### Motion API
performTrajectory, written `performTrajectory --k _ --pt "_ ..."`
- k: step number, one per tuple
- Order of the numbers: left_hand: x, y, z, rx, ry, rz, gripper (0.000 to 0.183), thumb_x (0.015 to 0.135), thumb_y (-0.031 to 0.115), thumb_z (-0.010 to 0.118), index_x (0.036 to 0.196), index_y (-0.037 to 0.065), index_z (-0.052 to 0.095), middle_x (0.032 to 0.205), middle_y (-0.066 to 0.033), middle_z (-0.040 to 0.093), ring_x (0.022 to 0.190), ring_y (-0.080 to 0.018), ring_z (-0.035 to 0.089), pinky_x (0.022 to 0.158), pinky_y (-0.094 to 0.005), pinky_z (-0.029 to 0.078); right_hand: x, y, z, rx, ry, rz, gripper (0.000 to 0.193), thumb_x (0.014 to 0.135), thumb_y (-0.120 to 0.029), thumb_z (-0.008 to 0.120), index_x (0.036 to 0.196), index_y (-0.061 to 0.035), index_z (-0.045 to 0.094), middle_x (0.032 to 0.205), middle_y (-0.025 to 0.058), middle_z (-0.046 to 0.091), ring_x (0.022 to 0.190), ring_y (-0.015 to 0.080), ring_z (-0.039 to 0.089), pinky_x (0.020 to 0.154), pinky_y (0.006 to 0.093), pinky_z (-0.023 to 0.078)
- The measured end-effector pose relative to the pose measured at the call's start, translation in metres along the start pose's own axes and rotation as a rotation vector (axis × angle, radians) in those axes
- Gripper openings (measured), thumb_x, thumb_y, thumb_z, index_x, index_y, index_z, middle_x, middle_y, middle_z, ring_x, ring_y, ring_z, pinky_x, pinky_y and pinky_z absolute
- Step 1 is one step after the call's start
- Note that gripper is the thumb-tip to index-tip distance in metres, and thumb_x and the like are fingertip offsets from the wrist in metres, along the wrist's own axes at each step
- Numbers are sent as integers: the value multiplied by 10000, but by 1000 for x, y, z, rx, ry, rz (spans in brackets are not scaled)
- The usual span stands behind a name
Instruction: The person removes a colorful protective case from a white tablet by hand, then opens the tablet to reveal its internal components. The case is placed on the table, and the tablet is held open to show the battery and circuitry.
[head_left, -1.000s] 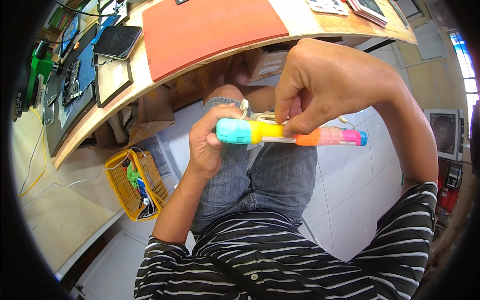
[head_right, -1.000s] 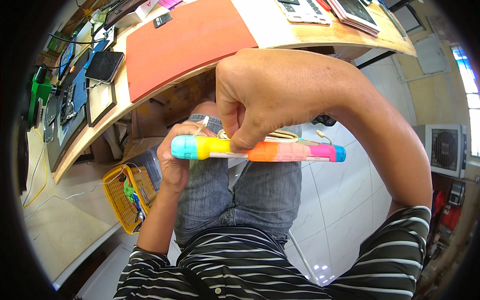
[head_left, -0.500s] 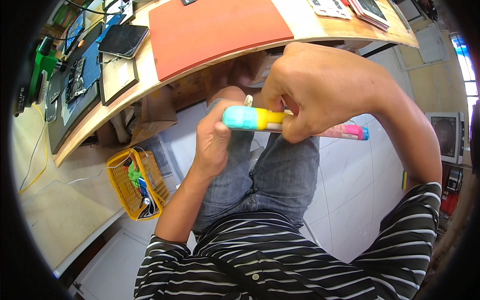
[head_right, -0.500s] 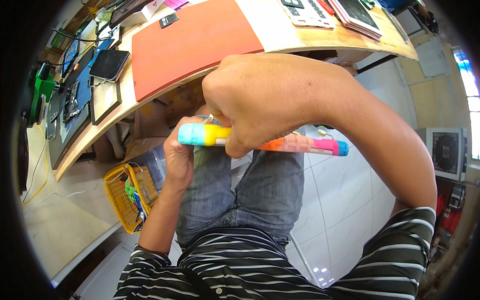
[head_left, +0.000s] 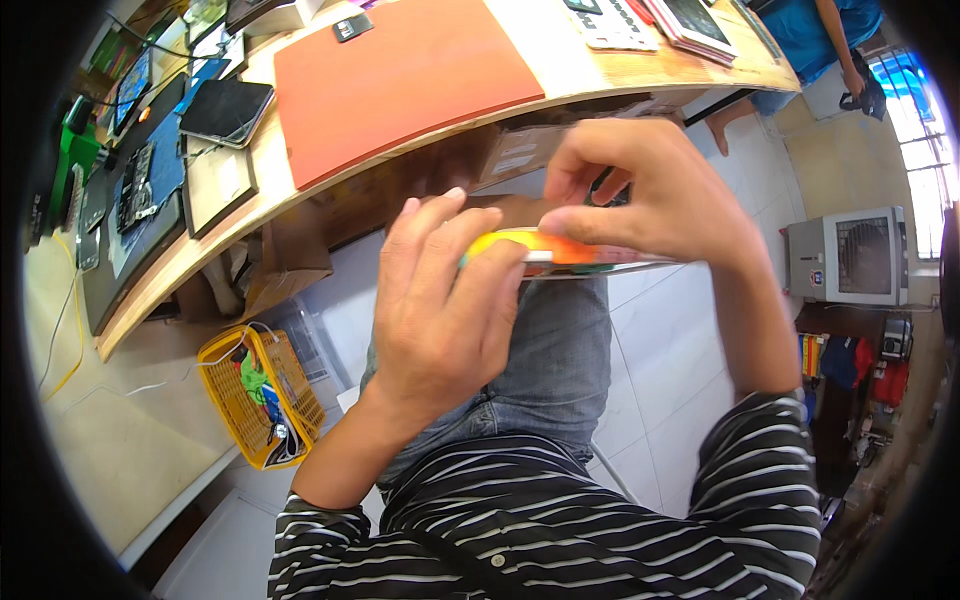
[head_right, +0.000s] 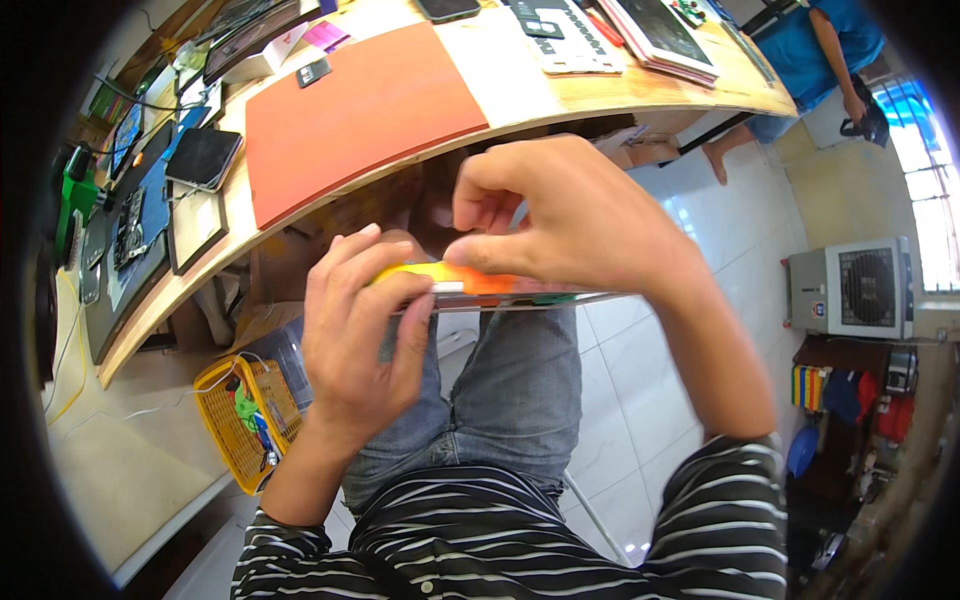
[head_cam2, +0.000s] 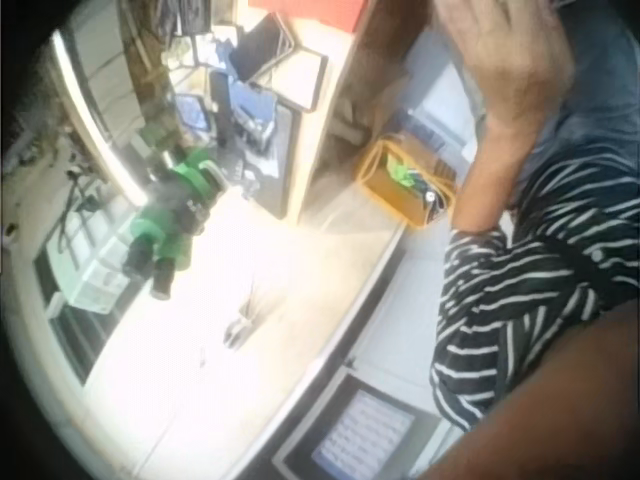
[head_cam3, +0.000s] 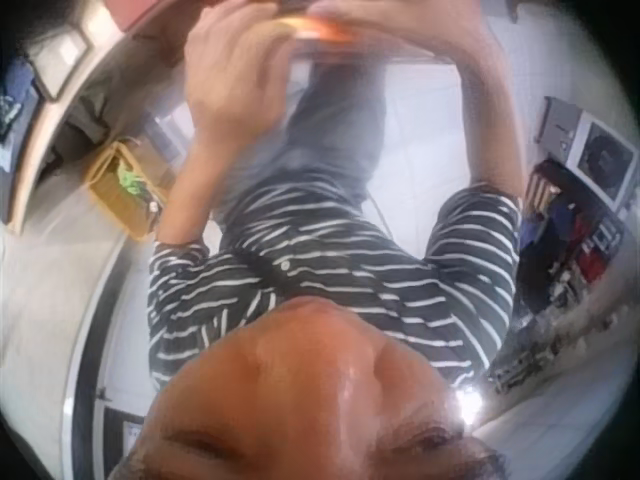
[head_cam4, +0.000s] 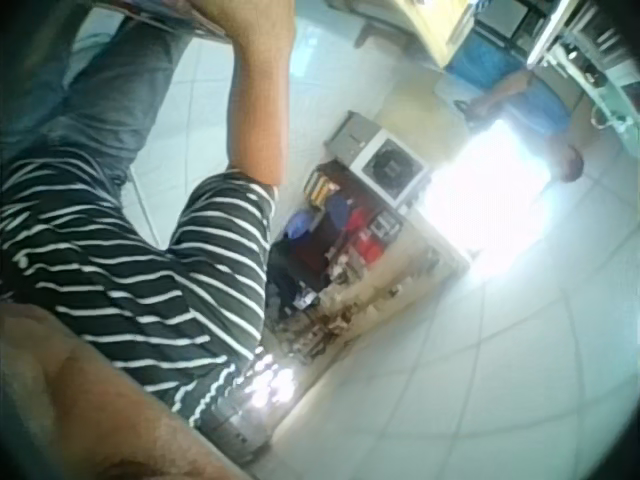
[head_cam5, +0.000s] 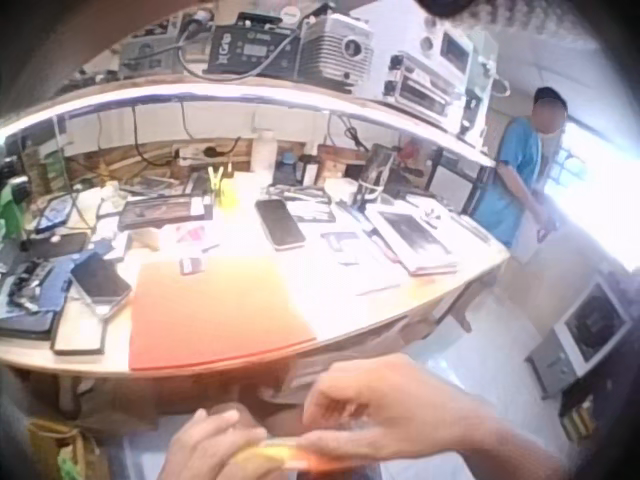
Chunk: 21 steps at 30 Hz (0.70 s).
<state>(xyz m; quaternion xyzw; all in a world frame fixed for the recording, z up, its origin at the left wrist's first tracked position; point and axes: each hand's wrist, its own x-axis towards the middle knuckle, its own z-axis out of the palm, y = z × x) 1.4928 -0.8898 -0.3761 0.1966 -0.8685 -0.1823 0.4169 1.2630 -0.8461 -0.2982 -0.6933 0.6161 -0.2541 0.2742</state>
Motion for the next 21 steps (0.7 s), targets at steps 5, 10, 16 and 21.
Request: performTrajectory --k 5,10,16,21 --pt "9 13 -1 8 -45 -78 164 867 87 749 1013 40 690 1094 -147 672 1146 -399 619 1034 -546 466 -93 7 17 145 709 272 136 866 -123 810 868 -14 730 800 25 679 714 100 629 614 243 475" --pt "17 22 3 22 -61 -33 154 897 53 718 968 7 589 894 -119 634 843 -314 637 1017 -498 469 -127 23 37 -17 745 264 105 811 -81 833 862 -39 751 822 21 673 744 118 610 625 266 434" --pt "25 32 -3 79 -137 -84 129 917 32 694 963 -2 579 858 -107 624 890 -317 660 1041 -505 455 -125 19 45 -245 722 119 148 776 -63 844 838 -45 710 824 52 619 768 220 579 679 339 443" --pt "20 14 -1 49 -162 -147 112 919 44 691 944 -1 591 844 -107 625 1006 -343 686 1059 -515 446 -111 10 49 -261 640 181 183 789 -104 846 816 -38 677 799 66 571 753 248 540 680 376 435"
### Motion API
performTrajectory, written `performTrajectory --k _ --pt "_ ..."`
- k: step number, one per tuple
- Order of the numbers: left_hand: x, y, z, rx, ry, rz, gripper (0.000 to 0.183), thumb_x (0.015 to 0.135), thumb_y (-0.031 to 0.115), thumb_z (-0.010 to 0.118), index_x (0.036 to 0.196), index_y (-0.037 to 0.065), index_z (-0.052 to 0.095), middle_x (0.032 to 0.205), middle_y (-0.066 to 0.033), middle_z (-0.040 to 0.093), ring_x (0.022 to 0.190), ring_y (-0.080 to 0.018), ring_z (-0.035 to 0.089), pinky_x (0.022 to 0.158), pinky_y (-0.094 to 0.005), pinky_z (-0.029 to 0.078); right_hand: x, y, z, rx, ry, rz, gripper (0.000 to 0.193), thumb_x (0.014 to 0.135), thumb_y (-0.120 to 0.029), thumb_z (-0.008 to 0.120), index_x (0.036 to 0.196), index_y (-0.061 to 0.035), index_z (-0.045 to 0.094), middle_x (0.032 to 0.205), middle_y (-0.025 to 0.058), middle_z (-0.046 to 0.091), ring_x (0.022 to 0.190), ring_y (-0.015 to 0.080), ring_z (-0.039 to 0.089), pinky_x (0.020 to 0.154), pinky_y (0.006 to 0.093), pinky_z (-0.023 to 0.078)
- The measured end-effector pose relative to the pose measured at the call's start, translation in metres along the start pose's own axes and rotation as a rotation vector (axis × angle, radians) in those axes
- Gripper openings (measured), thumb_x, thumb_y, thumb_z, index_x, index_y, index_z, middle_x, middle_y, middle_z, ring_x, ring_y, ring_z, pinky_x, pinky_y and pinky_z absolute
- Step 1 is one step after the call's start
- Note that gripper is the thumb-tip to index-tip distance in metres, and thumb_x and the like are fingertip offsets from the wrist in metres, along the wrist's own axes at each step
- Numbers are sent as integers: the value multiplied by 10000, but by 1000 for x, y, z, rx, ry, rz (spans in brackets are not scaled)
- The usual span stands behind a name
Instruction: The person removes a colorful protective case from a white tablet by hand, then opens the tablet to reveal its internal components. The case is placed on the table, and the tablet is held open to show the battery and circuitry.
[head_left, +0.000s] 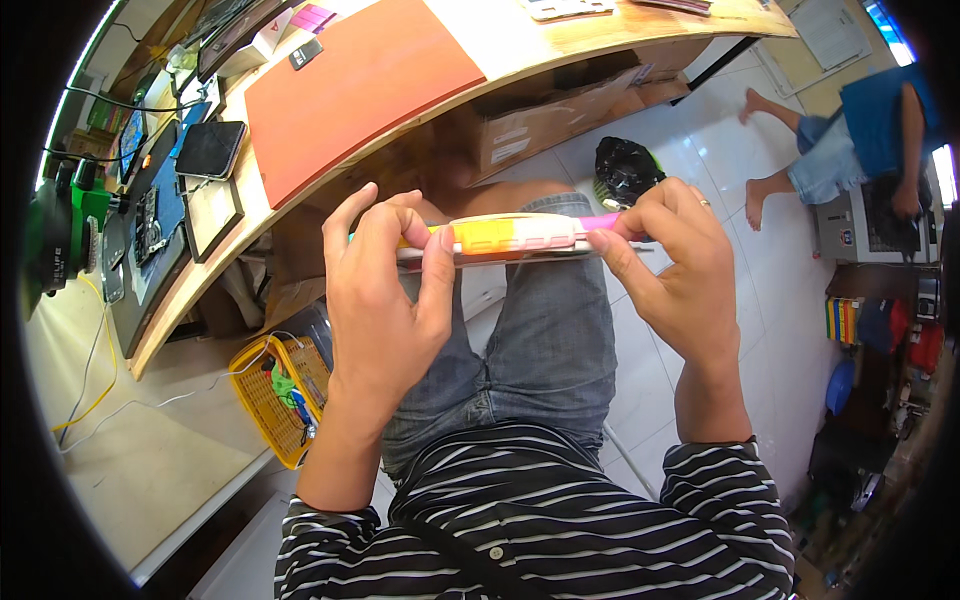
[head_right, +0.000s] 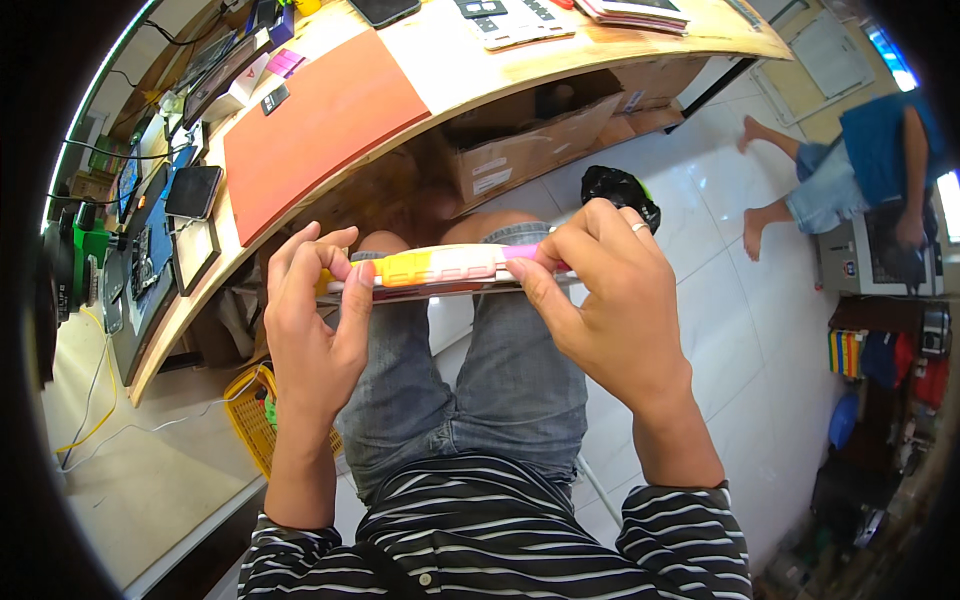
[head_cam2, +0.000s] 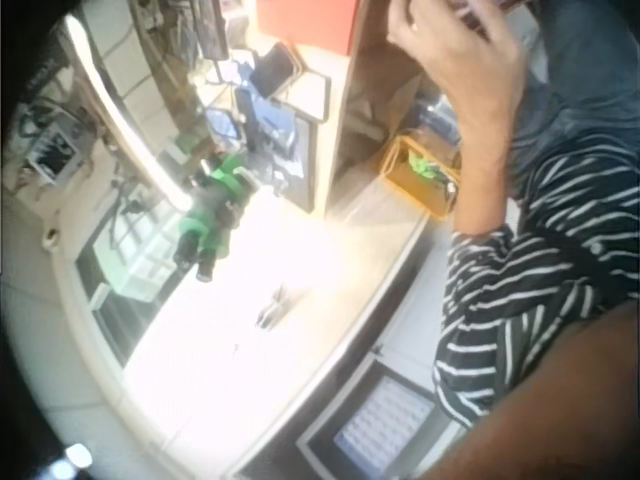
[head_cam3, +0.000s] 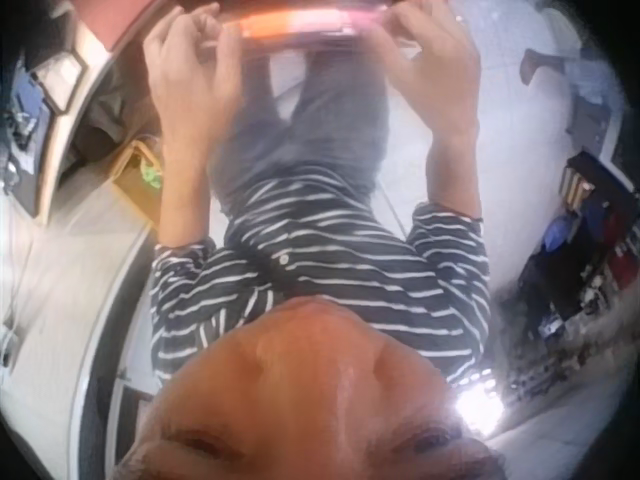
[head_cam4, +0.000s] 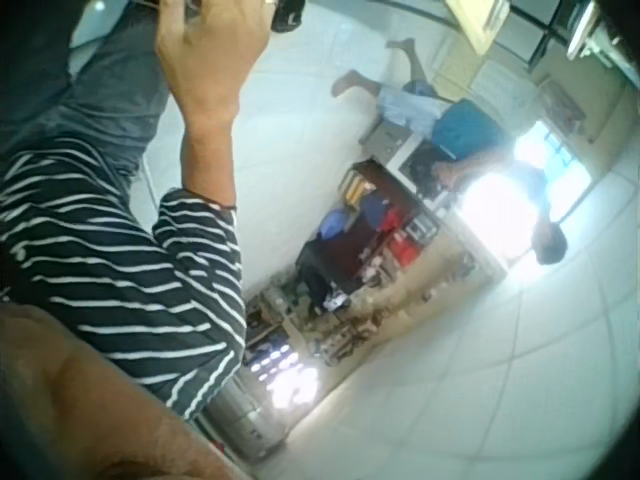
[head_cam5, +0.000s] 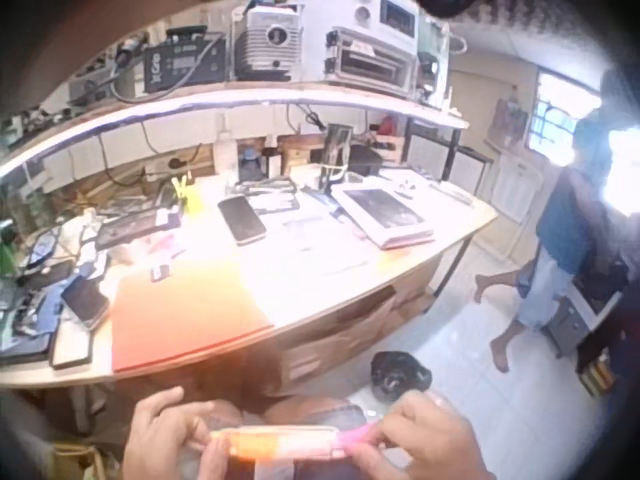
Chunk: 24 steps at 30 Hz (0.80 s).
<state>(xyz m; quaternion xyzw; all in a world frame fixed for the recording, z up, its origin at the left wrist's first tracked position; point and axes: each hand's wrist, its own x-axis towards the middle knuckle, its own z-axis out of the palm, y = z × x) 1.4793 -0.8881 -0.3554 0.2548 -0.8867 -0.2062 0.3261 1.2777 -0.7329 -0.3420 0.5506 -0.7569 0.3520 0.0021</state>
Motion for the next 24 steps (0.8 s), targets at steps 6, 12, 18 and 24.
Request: performTrajectory --k 6,12,18,24 --pt "6 -18 8 -122 6 -84 137 909 89 718 886 12 607 849 -112 655 1082 -384 668 1097 -523 425 14 -5 6 -71 -58 50 239 816 -143 847 778 1 661 769 81 552 752 213 531 672 345 418" --pt "10 -28 17 -149 -14 -94 136 913 105 712 919 2 623 868 -110 671 1215 -405 593 1114 -528 402 21 -4 8 -120 -87 113 235 824 -166 834 759 -25 658 768 82 541 742 254 529 661 380 430" --pt "13 -31 15 -158 -30 -106 122 945 99 666 897 11 596 942 -136 681 1328 -385 574 1147 -510 392 29 -23 15 -19 -112 103 175 827 -135 821 813 -27 685 766 72 581 726 225 564 656 347 452" --pt "6 -44 19 -183 -25 -45 248 909 165 649 1094 3 618 1017 -126 700 1366 -533 444 1078 -772 271 49 -42 40 16 -166 -159 126 827 -73 811 922 -25 745 800 62 649 747 179 625 644 299 519"
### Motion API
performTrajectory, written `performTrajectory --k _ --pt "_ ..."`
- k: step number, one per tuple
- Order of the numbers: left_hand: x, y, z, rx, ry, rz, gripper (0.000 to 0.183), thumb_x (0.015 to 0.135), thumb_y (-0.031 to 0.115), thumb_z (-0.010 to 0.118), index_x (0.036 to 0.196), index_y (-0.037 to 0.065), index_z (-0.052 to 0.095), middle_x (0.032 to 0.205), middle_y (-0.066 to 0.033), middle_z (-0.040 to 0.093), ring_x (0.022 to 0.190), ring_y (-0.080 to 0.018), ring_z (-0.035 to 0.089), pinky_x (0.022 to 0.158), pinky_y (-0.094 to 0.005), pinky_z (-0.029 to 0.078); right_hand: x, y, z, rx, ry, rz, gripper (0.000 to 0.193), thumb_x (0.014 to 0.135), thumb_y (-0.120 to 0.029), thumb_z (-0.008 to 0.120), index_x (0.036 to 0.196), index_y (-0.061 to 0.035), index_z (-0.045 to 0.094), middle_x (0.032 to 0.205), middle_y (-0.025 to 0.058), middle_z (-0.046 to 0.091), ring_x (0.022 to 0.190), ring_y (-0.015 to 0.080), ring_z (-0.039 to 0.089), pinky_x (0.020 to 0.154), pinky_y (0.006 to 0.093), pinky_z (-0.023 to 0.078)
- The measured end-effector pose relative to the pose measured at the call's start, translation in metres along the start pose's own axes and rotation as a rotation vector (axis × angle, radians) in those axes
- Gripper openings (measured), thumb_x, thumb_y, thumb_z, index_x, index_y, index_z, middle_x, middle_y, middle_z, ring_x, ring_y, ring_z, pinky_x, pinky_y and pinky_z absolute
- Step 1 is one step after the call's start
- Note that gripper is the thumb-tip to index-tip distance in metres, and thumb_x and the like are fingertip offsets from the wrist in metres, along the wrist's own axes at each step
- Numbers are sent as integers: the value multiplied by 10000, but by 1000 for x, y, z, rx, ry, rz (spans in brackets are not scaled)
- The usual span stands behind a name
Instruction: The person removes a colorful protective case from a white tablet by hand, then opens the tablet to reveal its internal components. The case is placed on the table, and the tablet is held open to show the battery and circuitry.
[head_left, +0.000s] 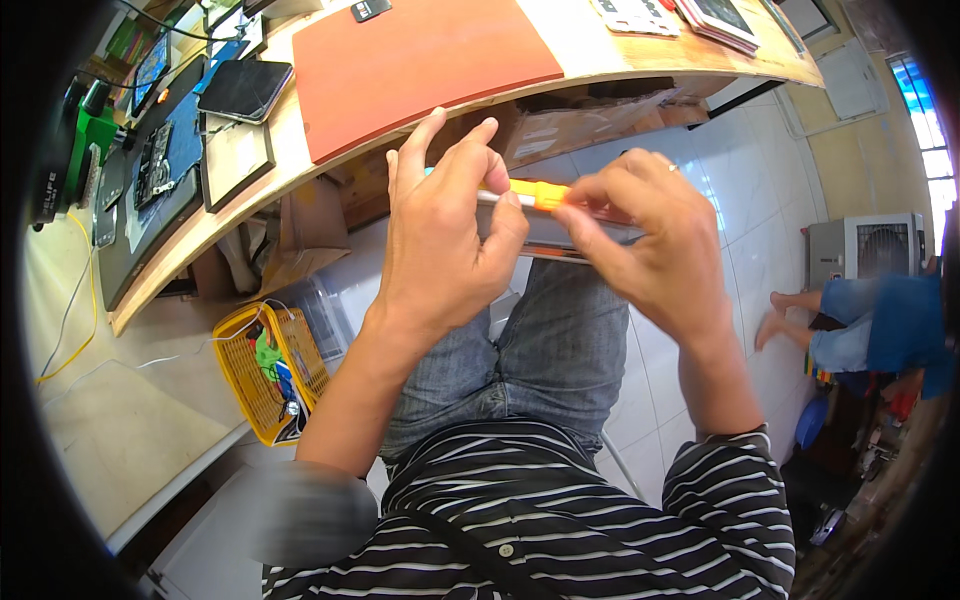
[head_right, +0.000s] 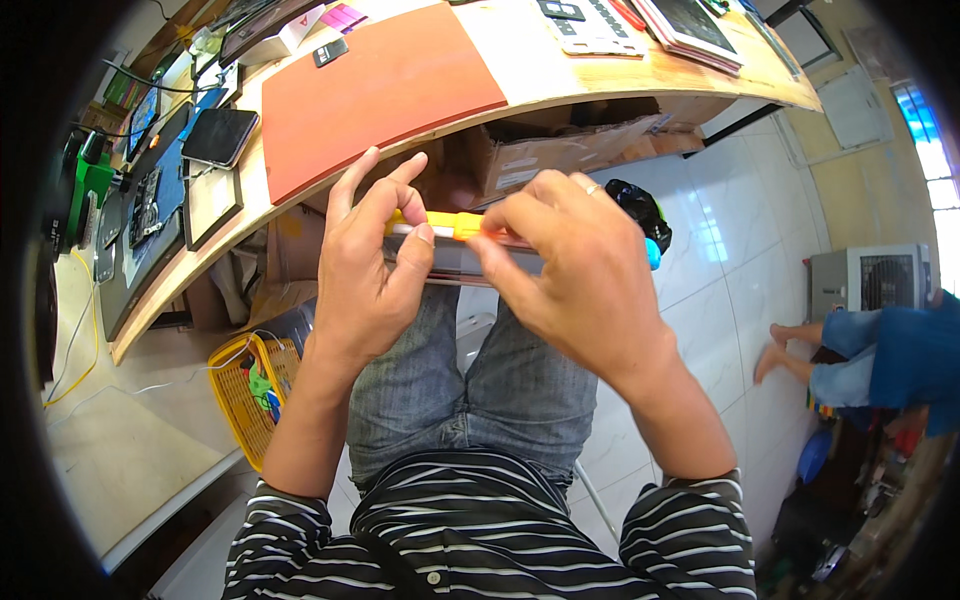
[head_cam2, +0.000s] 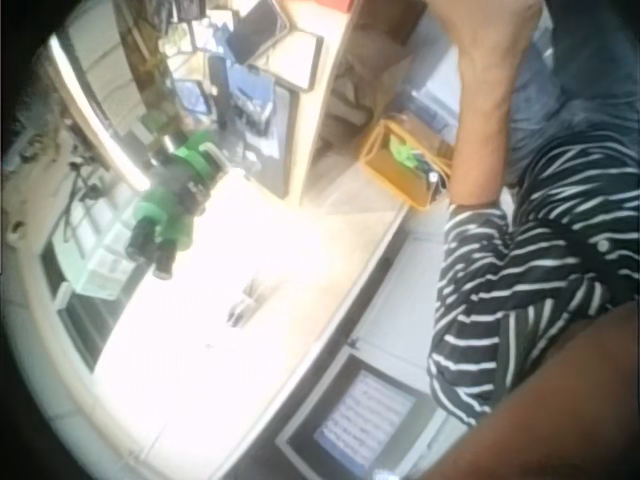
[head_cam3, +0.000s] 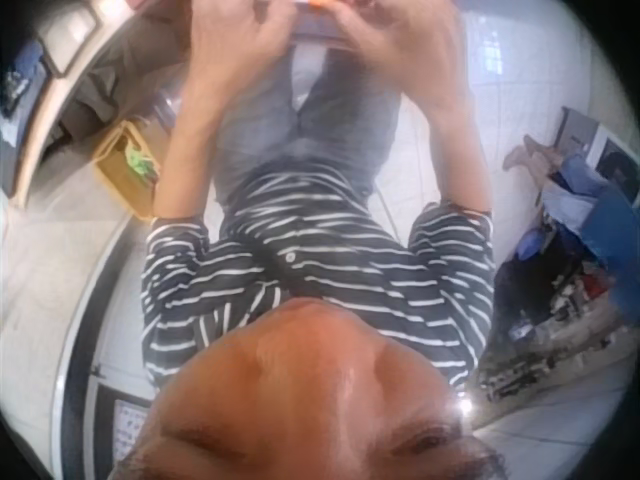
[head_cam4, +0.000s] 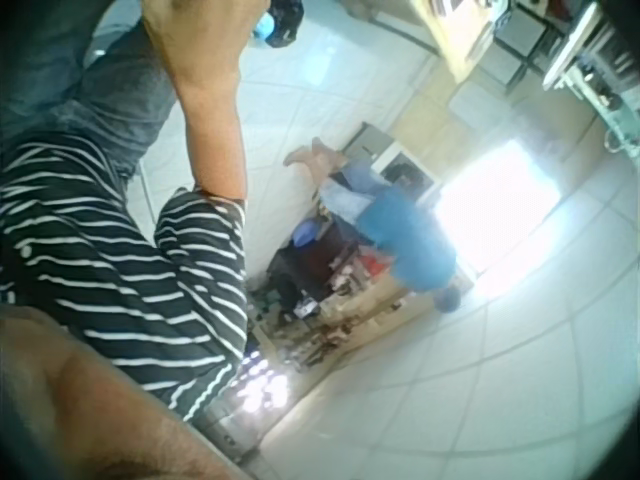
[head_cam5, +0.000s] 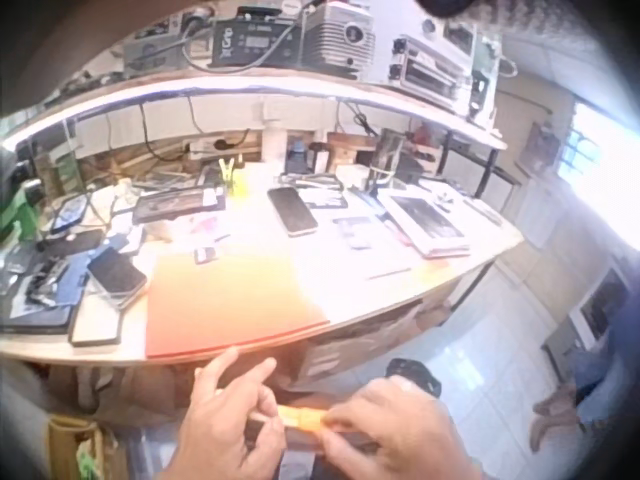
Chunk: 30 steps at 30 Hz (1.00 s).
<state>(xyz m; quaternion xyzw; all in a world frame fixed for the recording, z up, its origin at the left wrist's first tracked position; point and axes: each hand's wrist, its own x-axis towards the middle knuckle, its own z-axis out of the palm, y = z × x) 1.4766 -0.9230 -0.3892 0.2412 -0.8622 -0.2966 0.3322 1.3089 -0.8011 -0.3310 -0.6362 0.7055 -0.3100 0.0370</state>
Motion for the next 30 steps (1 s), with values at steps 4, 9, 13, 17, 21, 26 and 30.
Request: performTrajectory --k 4,9,13,17,21,26,30 --pt "-1 -1 3 23 24 13 247 882 141 633 1090 8 618 1053 -143 709 1367 -546 439 1063 -786 272 19 8 -2 -77 -52 -222 180 812 -83 792 983 -34 763 875 101 715 752 242 667 664 315 550" --pt "-2 2 2 4 27 -19 190 845 104 584 1015 20 601 1157 -199 713 1365 -559 433 1050 -794 273 19 12 1 -34 -218 -185 233 789 -79 782 1013 -24 749 866 112 731 709 289 700 629 343 559" --pt "0 1 5 15 19 -21 141 830 94 576 956 31 581 1229 -222 698 1372 -561 423 1051 -801 263 16 16 14 30 -154 -199 258 781 -65 770 1032 -18 730 849 119 724 684 288 694 609 350 554" --pt "-1 2 5 36 13 -17 121 831 82 569 943 35 576 1271 -221 685 1383 -552 416 1053 -809 254 11 16 26 -41 -77 -255 197 789 -60 739 976 -15 694 791 113 684 631 278 666 573 359 537" --pt "-2 3 4 53 -4 -20 122 833 72 562 948 32 581 1274 -199 687 1393 -534 412 1058 -811 249 10 17 32 -59 -22 -283 172 787 -42 721 954 -12 688 760 112 663 614 276 650 556 365 523" --pt "-4 7 4 43 -25 -31 255 835 67 555 1072 5 626 1128 -145 695 1399 -506 415 1082 -800 235 7 17 30 -54 -35 -265 162 798 -46 716 954 -12 689 749 112 651 613 282 644 561 371 520" --pt "-4 6 4 53 -19 -7 436 835 60 551 1255 -25 634 1015 -115 669 1406 -484 422 1105 -784 226 9 17 25 45 -78 -213 133 818 -96 713 924 -32 665 726 103 629 622 308 647 587 396 536"
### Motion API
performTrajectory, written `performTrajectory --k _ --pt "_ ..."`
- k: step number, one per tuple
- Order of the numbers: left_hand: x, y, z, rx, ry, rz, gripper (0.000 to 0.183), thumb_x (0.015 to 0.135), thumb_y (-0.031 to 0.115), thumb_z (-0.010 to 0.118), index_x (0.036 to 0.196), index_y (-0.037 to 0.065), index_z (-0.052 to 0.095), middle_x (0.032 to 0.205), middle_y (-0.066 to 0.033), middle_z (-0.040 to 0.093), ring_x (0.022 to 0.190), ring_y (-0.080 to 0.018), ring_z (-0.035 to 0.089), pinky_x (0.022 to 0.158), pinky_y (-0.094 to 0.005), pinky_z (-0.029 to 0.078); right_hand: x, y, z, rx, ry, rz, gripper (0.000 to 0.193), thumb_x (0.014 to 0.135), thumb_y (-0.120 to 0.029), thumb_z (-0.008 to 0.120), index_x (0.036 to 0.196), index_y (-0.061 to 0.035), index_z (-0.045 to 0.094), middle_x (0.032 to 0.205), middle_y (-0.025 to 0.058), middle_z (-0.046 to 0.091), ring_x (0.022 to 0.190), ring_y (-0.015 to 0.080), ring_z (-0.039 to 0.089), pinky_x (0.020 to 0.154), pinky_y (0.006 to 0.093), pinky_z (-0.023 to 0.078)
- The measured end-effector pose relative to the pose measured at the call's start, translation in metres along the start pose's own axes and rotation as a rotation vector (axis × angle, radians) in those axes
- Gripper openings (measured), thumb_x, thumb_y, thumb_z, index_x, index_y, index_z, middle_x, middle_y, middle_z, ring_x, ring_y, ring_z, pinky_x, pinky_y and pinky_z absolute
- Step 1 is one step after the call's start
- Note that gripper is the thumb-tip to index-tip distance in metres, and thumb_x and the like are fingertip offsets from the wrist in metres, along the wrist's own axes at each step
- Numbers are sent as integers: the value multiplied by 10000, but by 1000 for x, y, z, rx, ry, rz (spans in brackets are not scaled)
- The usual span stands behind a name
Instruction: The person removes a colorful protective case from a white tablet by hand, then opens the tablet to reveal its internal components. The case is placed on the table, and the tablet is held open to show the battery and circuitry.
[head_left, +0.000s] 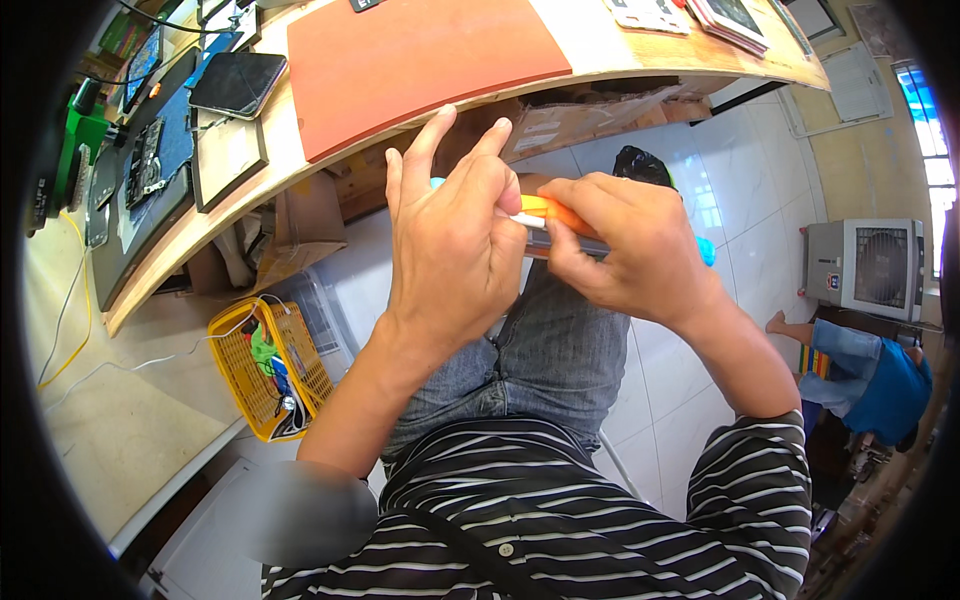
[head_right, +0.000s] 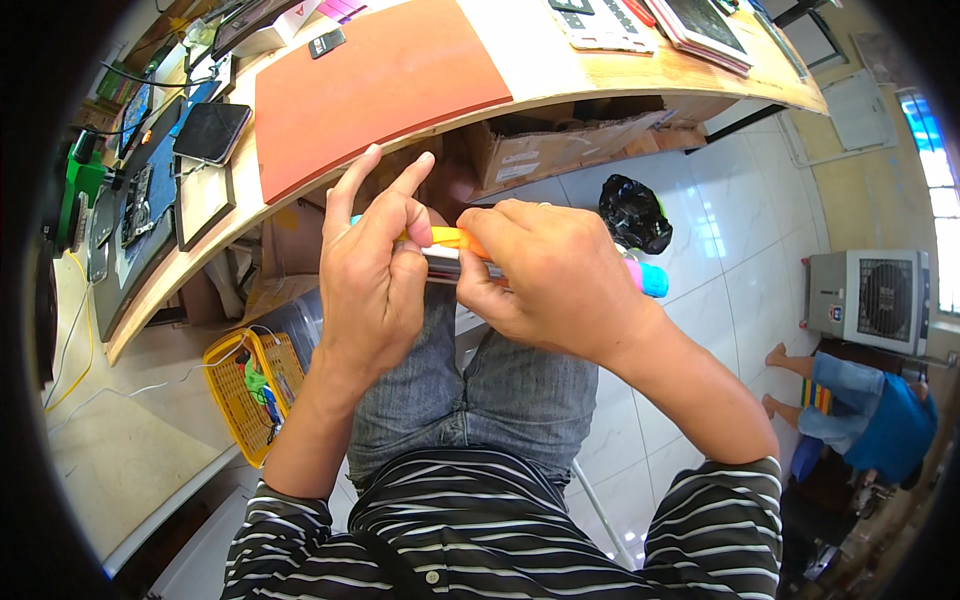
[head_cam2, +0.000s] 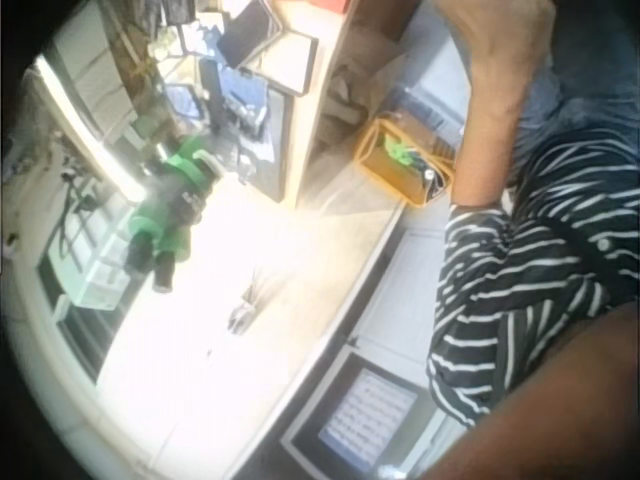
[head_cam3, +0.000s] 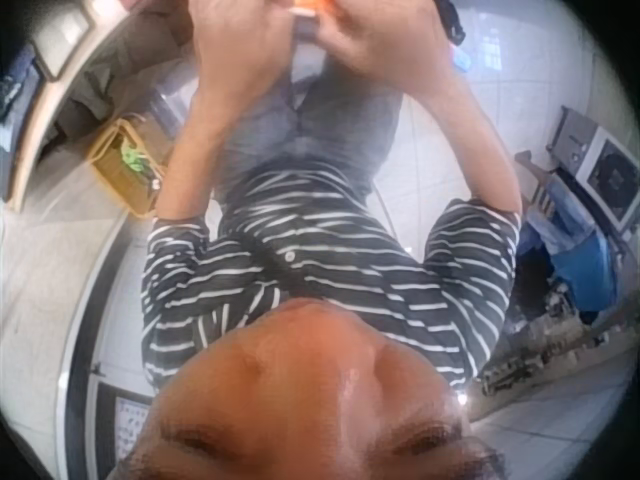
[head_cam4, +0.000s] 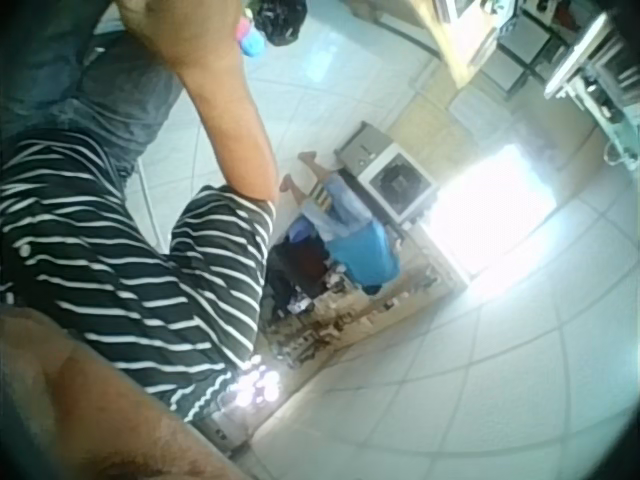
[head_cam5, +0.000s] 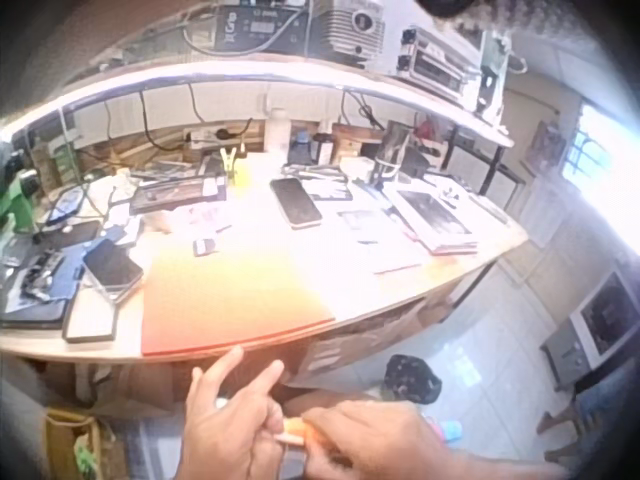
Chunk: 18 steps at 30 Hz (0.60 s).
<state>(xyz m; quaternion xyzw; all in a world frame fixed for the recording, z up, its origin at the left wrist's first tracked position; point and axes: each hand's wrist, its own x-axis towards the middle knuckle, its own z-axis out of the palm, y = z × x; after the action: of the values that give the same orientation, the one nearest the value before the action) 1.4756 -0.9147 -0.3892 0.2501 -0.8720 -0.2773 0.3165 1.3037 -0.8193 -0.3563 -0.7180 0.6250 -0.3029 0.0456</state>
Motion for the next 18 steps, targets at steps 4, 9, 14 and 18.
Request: performTrajectory --k 4,9,14,18 --pt "-2 -3 -6 -61 40 44 448 853 22 563 1298 -13 606 1162 -139 694 1399 -471 457 1142 -698 281 5 -7 -6 137 -23 70 291 820 -64 758 1102 -51 683 885 106 694 742 262 688 620 327 546" --pt "-15 -32 -12 -456 166 -27 437 926 53 707 1343 2 586 1356 -211 661 1206 -354 672 1030 -376 515 7 -3 -7 54 -33 51 333 800 -66 830 1084 -50 656 1089 119 657 966 272 679 689 348 569" --pt "-27 -46 -7 -416 225 2 431 917 82 759 1313 -1 610 1295 -192 692 1150 -326 700 962 -376 556 19 -15 -5 52 -48 13 309 777 -36 840 1011 -33 638 1095 130 614 990 283 652 805 354 549" --pt "-22 -58 -8 -191 295 177 401 901 76 767 1280 7 656 1184 -175 726 1046 -324 725 867 -367 588 22 -19 11 91 -1 68 296 773 -33 839 979 -29 626 1021 121 597 919 274 638 773 358 538"
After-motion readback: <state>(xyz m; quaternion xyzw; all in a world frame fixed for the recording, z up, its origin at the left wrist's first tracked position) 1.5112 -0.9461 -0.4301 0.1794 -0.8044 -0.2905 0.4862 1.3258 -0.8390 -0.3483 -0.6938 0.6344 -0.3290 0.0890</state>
